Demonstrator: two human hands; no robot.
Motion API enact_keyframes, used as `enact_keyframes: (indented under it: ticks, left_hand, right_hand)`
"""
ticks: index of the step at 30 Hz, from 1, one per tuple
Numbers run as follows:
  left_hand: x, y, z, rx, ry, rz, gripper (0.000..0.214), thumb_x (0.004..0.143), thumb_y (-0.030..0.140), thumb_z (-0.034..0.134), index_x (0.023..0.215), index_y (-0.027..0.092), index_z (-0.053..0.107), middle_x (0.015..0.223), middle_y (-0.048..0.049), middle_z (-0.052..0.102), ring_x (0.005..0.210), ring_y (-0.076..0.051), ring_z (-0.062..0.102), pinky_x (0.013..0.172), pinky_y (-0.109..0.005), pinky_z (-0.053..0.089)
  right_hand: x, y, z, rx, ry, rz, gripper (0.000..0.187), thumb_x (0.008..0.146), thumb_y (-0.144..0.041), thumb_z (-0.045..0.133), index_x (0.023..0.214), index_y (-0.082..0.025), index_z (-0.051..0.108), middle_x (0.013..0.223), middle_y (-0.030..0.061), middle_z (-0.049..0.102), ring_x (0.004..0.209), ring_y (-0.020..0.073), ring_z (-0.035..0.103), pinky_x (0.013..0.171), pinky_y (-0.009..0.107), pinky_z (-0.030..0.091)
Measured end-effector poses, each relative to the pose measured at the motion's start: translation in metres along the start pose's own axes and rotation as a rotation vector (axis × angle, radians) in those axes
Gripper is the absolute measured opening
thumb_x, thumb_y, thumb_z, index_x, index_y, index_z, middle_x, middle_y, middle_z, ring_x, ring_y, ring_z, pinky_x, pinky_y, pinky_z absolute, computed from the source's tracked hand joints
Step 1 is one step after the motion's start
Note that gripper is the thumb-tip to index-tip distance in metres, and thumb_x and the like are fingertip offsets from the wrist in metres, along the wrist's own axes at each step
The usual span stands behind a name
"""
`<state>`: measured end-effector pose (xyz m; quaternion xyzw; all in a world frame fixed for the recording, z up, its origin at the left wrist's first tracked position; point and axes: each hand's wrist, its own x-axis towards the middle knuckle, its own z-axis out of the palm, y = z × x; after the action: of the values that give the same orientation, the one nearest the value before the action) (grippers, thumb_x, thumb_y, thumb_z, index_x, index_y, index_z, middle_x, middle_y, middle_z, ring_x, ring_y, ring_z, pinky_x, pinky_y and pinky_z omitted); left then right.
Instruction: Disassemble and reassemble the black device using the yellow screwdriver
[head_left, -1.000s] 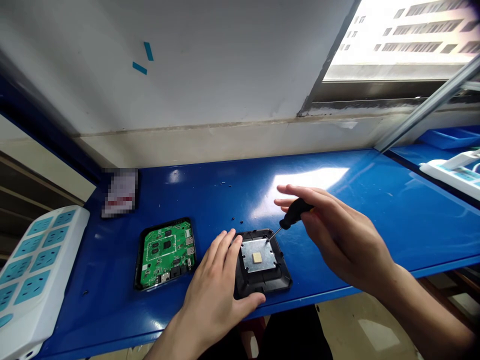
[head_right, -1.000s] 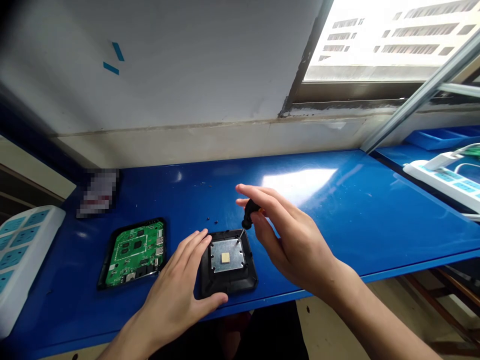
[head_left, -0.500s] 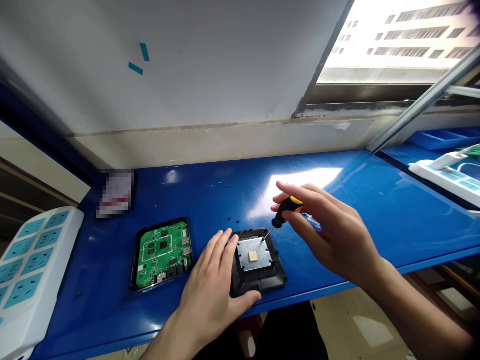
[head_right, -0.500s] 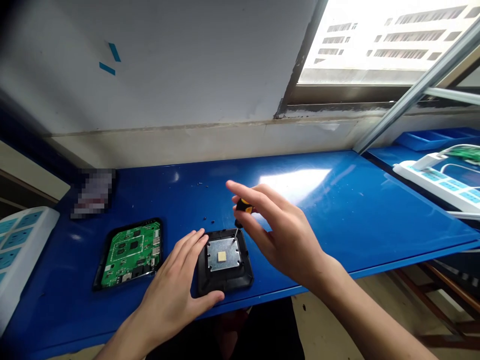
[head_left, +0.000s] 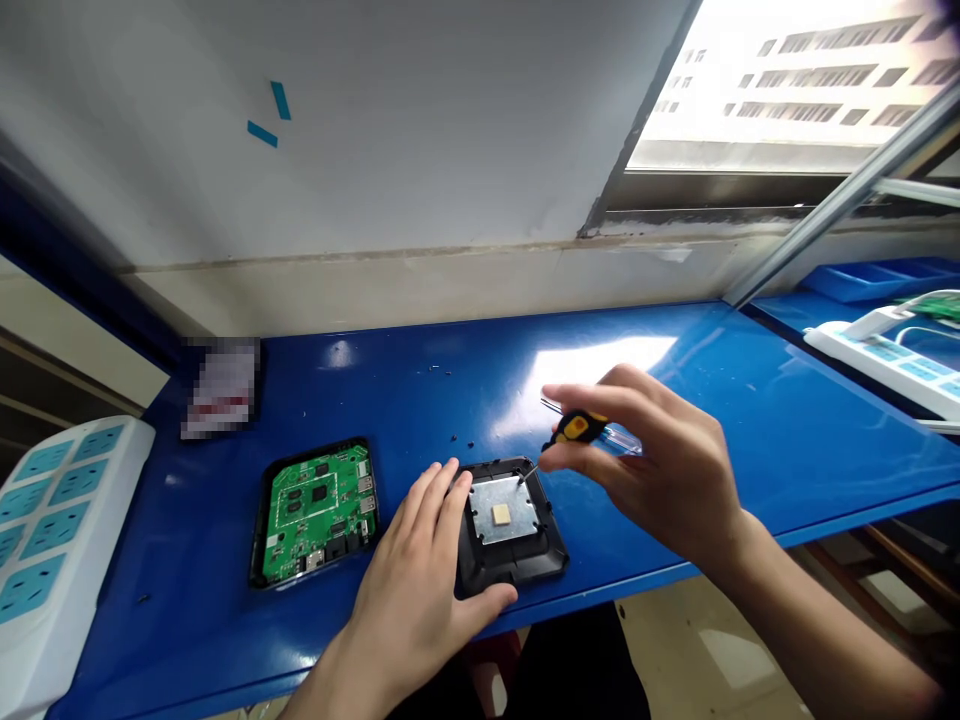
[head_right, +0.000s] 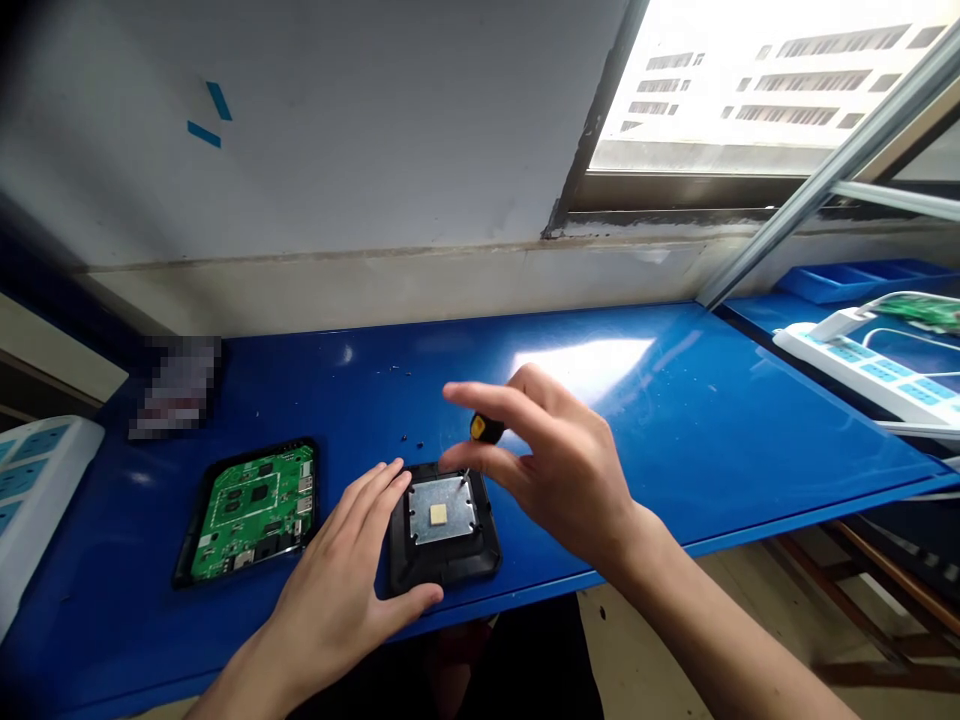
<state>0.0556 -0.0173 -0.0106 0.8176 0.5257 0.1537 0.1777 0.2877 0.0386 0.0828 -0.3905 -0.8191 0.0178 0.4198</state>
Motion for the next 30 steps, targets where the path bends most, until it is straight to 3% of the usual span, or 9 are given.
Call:
enact_keyframes:
  ticks: [2, 5, 7, 11, 16, 20, 23, 26, 30]
  left_hand:
    - [0.0004, -0.0004, 0.0007, 0.002, 0.004, 0.003, 0.092, 0.083, 0.055, 0.074, 0.156, 0.02, 0.03, 0.164, -0.0145, 0.035, 0.152, -0.037, 0.03, 0.117, -0.058, 0.04]
    - [0.001, -0.0003, 0.0016, -0.003, 0.012, 0.004, 0.092, 0.082, 0.053, 0.075, 0.155, 0.021, 0.03, 0.165, -0.0139, 0.035, 0.152, -0.037, 0.03, 0.117, -0.058, 0.041]
    - [0.0009, -0.0002, 0.0022, -0.011, 0.018, 0.009, 0.091, 0.082, 0.052, 0.076, 0.155, 0.022, 0.03, 0.165, -0.0135, 0.035, 0.152, -0.037, 0.03, 0.116, -0.058, 0.042]
    - [-0.0005, -0.0015, 0.0035, -0.022, 0.048, 0.014, 0.092, 0.081, 0.051, 0.077, 0.155, 0.024, 0.03, 0.164, -0.0121, 0.037, 0.151, -0.038, 0.032, 0.116, -0.058, 0.042]
    - [-0.0017, -0.0033, 0.0041, -0.008, 0.038, 0.024, 0.091, 0.083, 0.055, 0.074, 0.156, 0.025, 0.029, 0.164, -0.0123, 0.038, 0.15, -0.038, 0.034, 0.115, -0.058, 0.043]
    - [-0.0014, -0.0031, 0.0045, -0.024, 0.045, 0.011, 0.089, 0.083, 0.052, 0.075, 0.156, 0.026, 0.03, 0.164, -0.0111, 0.037, 0.151, -0.038, 0.033, 0.115, -0.058, 0.042]
    - [-0.0015, -0.0029, 0.0054, -0.029, 0.051, 0.01, 0.09, 0.083, 0.05, 0.075, 0.156, 0.026, 0.029, 0.164, -0.0111, 0.037, 0.151, -0.038, 0.032, 0.115, -0.058, 0.042]
    - [-0.0024, -0.0038, 0.0064, -0.018, 0.046, 0.014, 0.09, 0.083, 0.05, 0.074, 0.156, 0.025, 0.028, 0.165, -0.0112, 0.036, 0.151, -0.038, 0.031, 0.116, -0.058, 0.042]
    - [-0.003, -0.005, 0.0071, 0.009, 0.03, 0.018, 0.092, 0.085, 0.055, 0.072, 0.158, 0.025, 0.025, 0.166, -0.0113, 0.034, 0.152, -0.037, 0.03, 0.115, -0.058, 0.043]
  right_hand:
    - [0.0003, -0.0013, 0.0003, -0.035, -0.029, -0.028, 0.036, 0.094, -0.037, 0.069, 0.129, -0.029, 0.065, 0.084, 0.0025, 0.06, 0.074, 0.0177, 0.064, 0.061, 0.032, 0.057]
    - [-0.0013, -0.0045, -0.0017, 0.078, -0.113, 0.051, 0.046, 0.104, -0.022, 0.043, 0.15, -0.029, 0.045, 0.123, 0.0123, 0.062, 0.103, 0.0229, 0.069, 0.082, 0.042, 0.062]
    - [-0.0018, -0.006, -0.0042, 0.15, -0.163, 0.082, 0.054, 0.103, -0.014, 0.038, 0.154, -0.031, 0.037, 0.139, 0.0124, 0.058, 0.117, 0.0238, 0.067, 0.092, 0.045, 0.061]
    - [-0.0011, -0.005, -0.0059, 0.165, -0.155, 0.057, 0.05, 0.101, -0.013, 0.052, 0.147, -0.033, 0.047, 0.117, 0.0063, 0.07, 0.103, 0.0194, 0.071, 0.084, 0.036, 0.064]
    - [-0.0034, -0.0004, -0.0028, 0.05, -0.033, 0.008, 0.035, 0.089, -0.031, 0.076, 0.123, -0.028, 0.067, 0.084, 0.0011, 0.06, 0.074, 0.0165, 0.064, 0.061, 0.031, 0.058]
    - [-0.0066, -0.0023, -0.0051, 0.175, -0.119, 0.036, 0.046, 0.104, -0.021, 0.046, 0.15, -0.028, 0.045, 0.122, 0.0108, 0.062, 0.104, 0.0207, 0.067, 0.084, 0.039, 0.061]
    - [-0.0063, -0.0046, -0.0076, 0.241, -0.173, 0.071, 0.058, 0.104, -0.01, 0.041, 0.156, -0.033, 0.034, 0.136, 0.0085, 0.062, 0.113, 0.0184, 0.067, 0.093, 0.038, 0.06]
    - [-0.0044, -0.0043, -0.0071, 0.142, -0.101, 0.04, 0.055, 0.098, -0.012, 0.06, 0.148, -0.034, 0.049, 0.111, 0.0035, 0.071, 0.094, 0.0162, 0.071, 0.08, 0.033, 0.06]
    - [-0.0033, -0.0044, -0.0048, 0.021, -0.059, -0.026, 0.035, 0.092, -0.029, 0.072, 0.127, -0.024, 0.068, 0.083, 0.0015, 0.06, 0.071, 0.0148, 0.061, 0.059, 0.029, 0.053]
